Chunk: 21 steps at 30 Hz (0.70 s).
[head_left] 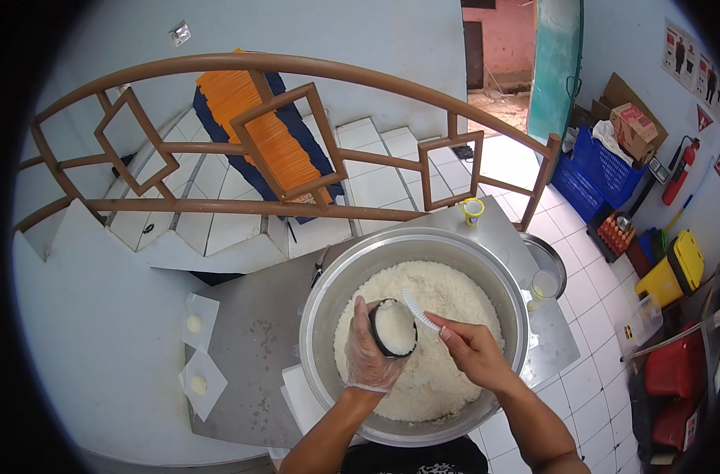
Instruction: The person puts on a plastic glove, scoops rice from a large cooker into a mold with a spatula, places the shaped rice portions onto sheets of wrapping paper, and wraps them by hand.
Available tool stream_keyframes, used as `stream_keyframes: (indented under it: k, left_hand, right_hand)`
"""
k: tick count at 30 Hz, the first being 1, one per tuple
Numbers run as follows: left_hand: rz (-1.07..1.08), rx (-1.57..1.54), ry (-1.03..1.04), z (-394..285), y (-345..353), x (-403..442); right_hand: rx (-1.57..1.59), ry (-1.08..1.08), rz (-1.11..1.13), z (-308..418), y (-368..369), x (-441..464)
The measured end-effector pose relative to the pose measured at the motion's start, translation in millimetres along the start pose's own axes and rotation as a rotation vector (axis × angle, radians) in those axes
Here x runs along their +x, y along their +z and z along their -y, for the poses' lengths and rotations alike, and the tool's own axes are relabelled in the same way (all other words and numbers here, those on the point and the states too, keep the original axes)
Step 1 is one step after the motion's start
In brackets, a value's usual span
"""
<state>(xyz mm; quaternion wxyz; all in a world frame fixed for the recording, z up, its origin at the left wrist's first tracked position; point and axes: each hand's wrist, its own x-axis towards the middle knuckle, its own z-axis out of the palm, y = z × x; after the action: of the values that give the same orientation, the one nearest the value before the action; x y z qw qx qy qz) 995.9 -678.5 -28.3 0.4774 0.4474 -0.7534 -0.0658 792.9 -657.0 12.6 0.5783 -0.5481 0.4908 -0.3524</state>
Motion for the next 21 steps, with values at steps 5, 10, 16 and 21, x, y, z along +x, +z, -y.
stream_keyframes:
  k: [5,10,16,21]
  left_hand:
    - [-0.032,0.079,0.075,-5,5,14]
    - [-0.055,0.087,0.081,-5,10,18]
    - [-0.063,0.144,0.042,-4,9,17]
    - [-0.016,-0.295,-0.254,16,6,11]
  right_hand:
    - [-0.015,-0.037,-0.002,2,16,1]
    - [-0.124,-0.375,-0.146,-34,24,18]
    - [0.097,-0.068,-0.123,-9,26,-1]
    - [0.238,-0.023,-0.087,2,0,-3]
